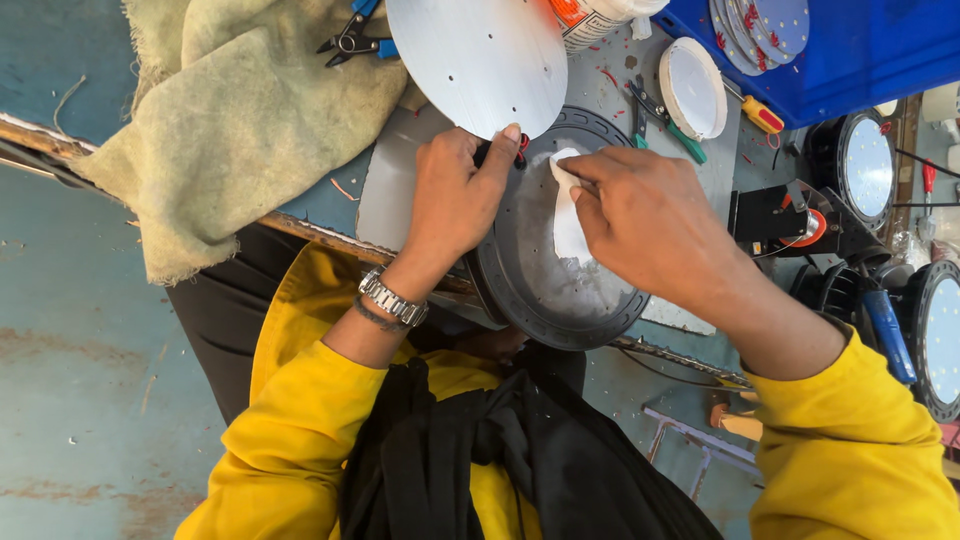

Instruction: The person applies white paste from a bucket onto a round LED panel and a gray fixture housing using a small scraper, spreads and smooths the paste, seats the LED panel into the housing rim, strips the wire ends with pliers, and solders the wires to the panel terminals with a soldering iron.

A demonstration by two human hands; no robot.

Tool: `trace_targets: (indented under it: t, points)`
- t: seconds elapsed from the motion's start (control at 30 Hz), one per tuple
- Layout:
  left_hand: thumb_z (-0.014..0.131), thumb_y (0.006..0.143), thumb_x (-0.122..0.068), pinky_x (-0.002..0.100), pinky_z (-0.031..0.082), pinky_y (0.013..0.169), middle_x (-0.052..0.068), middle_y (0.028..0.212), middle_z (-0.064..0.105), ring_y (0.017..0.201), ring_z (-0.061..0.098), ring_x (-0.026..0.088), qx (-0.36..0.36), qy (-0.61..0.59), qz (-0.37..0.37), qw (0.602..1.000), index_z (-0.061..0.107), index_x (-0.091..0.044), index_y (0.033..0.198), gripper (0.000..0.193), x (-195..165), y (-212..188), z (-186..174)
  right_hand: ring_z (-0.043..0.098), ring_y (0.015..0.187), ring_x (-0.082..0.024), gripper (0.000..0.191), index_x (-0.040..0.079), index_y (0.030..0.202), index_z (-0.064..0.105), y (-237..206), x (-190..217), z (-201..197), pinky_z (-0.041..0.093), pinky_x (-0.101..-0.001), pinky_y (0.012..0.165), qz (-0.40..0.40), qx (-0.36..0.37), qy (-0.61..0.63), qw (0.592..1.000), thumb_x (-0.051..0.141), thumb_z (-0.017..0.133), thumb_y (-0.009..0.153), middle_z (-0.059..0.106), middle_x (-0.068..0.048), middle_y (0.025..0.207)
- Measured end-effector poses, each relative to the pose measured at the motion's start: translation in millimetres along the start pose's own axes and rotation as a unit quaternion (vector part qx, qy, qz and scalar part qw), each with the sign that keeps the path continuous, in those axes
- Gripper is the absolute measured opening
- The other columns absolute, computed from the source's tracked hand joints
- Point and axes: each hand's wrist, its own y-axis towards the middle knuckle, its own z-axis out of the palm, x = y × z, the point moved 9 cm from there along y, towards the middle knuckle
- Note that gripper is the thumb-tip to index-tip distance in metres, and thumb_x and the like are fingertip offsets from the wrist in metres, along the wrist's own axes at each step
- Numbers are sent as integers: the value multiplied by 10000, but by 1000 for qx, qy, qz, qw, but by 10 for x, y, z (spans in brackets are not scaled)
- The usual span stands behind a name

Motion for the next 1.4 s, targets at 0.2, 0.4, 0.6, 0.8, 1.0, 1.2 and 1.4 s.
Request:
trace_targets:
  t: [0.2, 0.4, 0.6, 0.8, 1.0, 1.2, 1.4]
  points:
    - [655, 980, -264, 369, 372, 479, 116, 580, 611, 474, 467, 155, 0, 3, -14, 1000, 736, 25, 897, 312, 31, -4, 7, 673, 872, -381, 247, -9, 1143, 691, -31, 180, 56, 532, -479, 743, -27, 17, 0, 999, 85, 619, 926, 709, -165, 962]
    - [650, 986, -258, 369, 397, 500, 124, 614, 635, 504, 491, 148, -2, 1, 1, 1000, 732, 30, 911, 309, 33, -1, 10, 663, 924, -371, 315, -6, 1163, 675, -166, 366, 66, 538, -467, 793, -81, 9, 5, 997, 53, 666, 854, 703, -160, 1043]
    - [646, 996, -263, 359, 408, 512, 117, 639, 654, 534, 499, 134, -2, -5, 13, 1000, 720, 36, 915, 318, 25, -5, 15, 633, 1013, -344, 613, -23, 1268, 644, -387, 483, 109, 508, -426, 930, -152, 49, -20, 987, 47, 693, 661, 672, -150, 1161]
    - [645, 1000, -268, 344, 417, 525, 89, 656, 672, 565, 516, 105, 0, -9, 19, 1000, 710, 39, 912, 327, 27, -27, 31, 631, 1122, -272, 543, 64, 1286, 640, -615, 393, 124, 333, -539, 1172, -193, 54, -16, 980, -2, 685, 750, 665, -87, 1225]
    - [641, 1015, -295, 324, 386, 525, 48, 637, 640, 589, 477, 74, -1, 5, 31, 999, 710, 34, 906, 354, 36, -51, 67, 616, 1228, -210, 606, 147, 1265, 665, -847, 164, 228, 273, -552, 1221, -224, 76, -33, 971, -63, 634, 697, 676, -15, 1287]
    - [642, 1029, -306, 314, 330, 512, 13, 594, 581, 571, 427, 62, 11, 22, 20, 1000, 698, 35, 809, 409, 86, -73, 137, 592, 1265, -194, 651, 173, 1298, 660, -1119, -97, 273, 278, -554, 1224, -251, 73, -10, 965, -45, 651, 684, 669, -11, 1308]
    - [625, 1048, -276, 308, 345, 532, -16, 614, 564, 587, 430, 57, 14, 14, 29, 999, 677, 42, 797, 408, 60, -99, 189, 597, 1253, -192, 742, 162, 1264, 672, -1299, -323, 262, 287, -544, 1197, -274, 66, -22, 959, -82, 629, 565, 679, -10, 1301]
